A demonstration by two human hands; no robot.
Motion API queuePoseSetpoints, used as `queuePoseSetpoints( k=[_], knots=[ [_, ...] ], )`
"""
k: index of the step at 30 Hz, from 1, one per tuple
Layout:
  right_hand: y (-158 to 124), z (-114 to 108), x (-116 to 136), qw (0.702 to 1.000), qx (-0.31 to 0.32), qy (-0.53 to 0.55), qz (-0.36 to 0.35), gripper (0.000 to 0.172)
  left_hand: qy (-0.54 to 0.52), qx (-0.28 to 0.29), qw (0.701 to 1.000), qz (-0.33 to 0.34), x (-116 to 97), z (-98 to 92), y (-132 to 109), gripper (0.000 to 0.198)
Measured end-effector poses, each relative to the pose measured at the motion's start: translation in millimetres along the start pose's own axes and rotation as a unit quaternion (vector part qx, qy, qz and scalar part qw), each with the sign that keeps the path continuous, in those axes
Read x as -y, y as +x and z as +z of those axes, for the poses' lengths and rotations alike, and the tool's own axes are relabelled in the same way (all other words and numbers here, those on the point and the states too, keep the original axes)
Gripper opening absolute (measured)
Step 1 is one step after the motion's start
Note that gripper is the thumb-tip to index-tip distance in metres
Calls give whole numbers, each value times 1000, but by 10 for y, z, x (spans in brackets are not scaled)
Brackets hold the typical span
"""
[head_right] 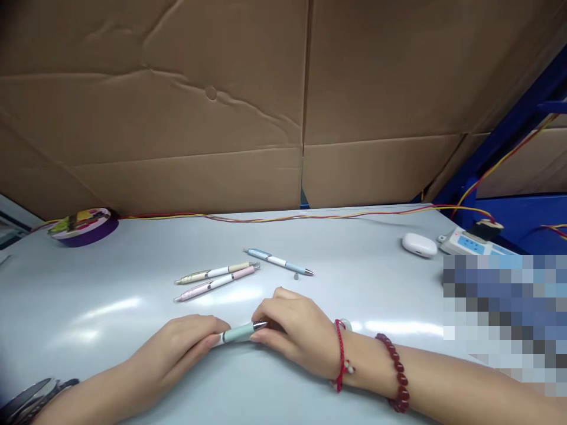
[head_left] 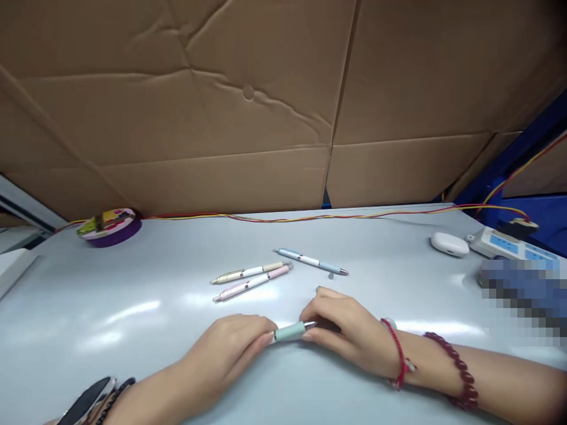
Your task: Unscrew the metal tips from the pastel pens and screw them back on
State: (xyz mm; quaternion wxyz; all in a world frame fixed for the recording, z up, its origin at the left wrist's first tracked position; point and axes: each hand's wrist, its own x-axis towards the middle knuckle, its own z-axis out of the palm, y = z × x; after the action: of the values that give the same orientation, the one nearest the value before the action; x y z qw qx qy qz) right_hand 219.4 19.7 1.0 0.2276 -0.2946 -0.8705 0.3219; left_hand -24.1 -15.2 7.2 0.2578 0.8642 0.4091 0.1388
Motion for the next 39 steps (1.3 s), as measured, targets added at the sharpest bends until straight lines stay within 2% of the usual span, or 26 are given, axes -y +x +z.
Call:
queuePoseSetpoints(
  k=[5, 9, 14, 19, 26, 28, 31, 32, 34, 36, 39],
  knots=[
    [19, 0, -5, 998, 44, -22, -43, 40, 5, 1, 1000, 4, -10, 3, -11, 27],
    [38, 34, -32, 993, 66, -84, -46, 55, -4, -3, 1000, 7, -2, 2, -2, 25],
    [26, 54, -42, 987, 84, -135, -38, 55, 11, -3, 1000, 3, -17, 8, 2, 25],
    [6, 35, -30, 979, 102, -163, -66, 52, 32, 9, 999, 5, -41, 24, -33, 26],
    [-1, 76, -48, 975, 89, -178, -103, 63, 41, 6, 999, 8, -29, 23, -38, 24],
    [2, 62, -45, 984, 77, -134, -92, 58, 33, -10, 999, 15, -32, 4, -42, 21],
    [19, -3, -30, 1000, 24, 15, 1, 49, 7, -44, 997, 64, -50, -34, -49, 40],
    [26, -29, -25, 996, 3, 78, 45, 49, 1, -47, 995, 92, -60, -44, -49, 45],
    [36, -72, -17, 975, -21, 189, 114, 49, 10, -35, 987, 153, -79, -50, -49, 43],
    [33, -91, -12, 955, -7, 263, 138, 50, 45, -16, 976, 211, -91, -35, -53, 38],
    [13, -85, -7, 937, 65, 318, 129, 48, 127, -14, 952, 280, -88, 10, -77, 26]
  ],
)
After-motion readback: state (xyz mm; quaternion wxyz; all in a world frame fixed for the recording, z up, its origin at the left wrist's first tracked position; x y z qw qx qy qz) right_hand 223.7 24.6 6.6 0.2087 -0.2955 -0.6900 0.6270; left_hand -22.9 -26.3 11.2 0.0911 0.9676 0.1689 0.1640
